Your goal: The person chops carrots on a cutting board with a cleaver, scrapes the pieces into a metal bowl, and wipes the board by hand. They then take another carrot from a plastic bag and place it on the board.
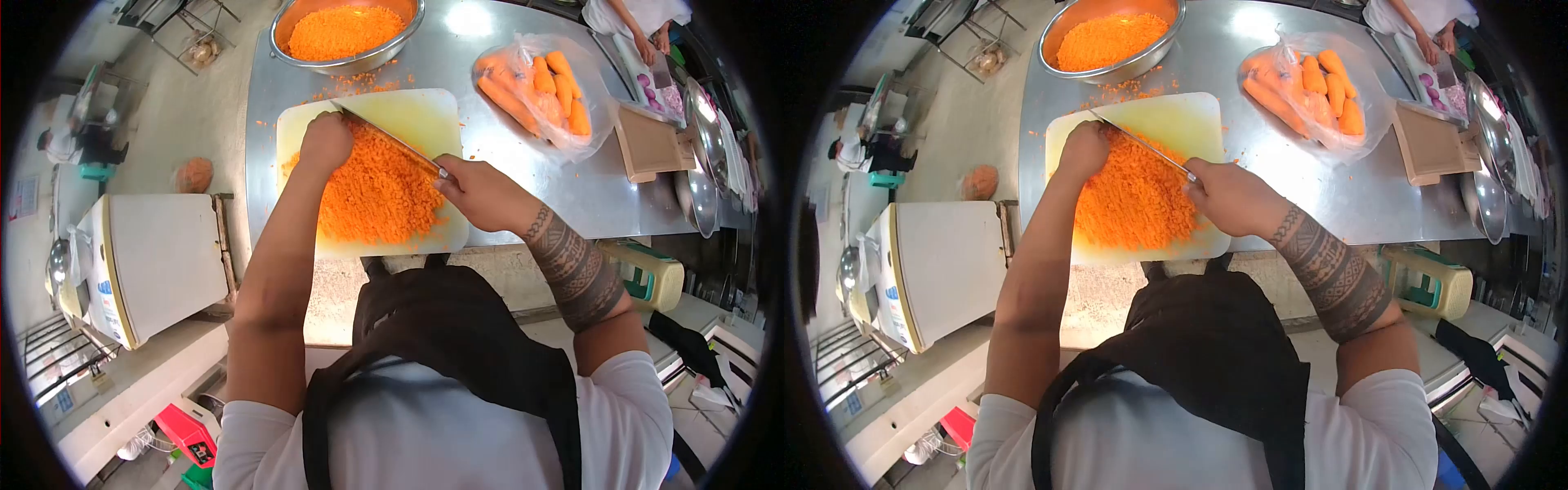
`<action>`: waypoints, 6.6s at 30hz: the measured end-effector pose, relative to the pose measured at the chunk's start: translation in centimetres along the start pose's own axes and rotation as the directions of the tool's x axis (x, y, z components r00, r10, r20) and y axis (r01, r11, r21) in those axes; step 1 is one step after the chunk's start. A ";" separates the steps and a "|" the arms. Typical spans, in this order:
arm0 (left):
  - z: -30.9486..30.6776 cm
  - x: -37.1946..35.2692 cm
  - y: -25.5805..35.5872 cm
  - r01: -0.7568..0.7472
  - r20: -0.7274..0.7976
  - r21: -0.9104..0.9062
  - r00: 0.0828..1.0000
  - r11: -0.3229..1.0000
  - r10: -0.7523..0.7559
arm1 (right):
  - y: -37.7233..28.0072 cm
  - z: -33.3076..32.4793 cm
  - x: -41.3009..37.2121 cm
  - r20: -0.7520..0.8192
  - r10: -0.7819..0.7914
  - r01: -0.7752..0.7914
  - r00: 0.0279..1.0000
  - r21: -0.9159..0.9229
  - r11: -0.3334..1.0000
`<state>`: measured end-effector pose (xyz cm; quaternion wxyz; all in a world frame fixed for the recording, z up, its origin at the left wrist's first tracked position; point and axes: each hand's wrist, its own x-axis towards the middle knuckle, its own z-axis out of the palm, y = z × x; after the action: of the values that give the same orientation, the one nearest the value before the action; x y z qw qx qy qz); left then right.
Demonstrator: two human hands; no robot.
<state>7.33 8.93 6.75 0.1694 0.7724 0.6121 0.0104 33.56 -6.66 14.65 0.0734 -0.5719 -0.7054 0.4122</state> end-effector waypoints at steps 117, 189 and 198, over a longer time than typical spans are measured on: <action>3.9 3.3 3.7 -0.339 -0.033 -0.140 0.941 0.930 0.338 | 1.9 3.0 -2.9 -0.185 0.248 -0.232 0.951 0.100 0.967; 3.8 0.6 -13.3 -0.321 -0.168 -0.250 0.944 0.914 0.285 | -2.0 8.5 -6.2 -0.488 0.430 -0.379 0.760 0.204 0.903; 1.9 4.4 -5.4 -0.370 -0.040 -0.391 0.922 0.843 0.386 | -2.1 6.0 2.2 -0.304 0.190 -0.203 0.933 -0.011 0.979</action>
<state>3.72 13.71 2.65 0.3269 0.8282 0.4298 0.1499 27.85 -7.69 11.32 0.1266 -0.6973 -0.6336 0.3104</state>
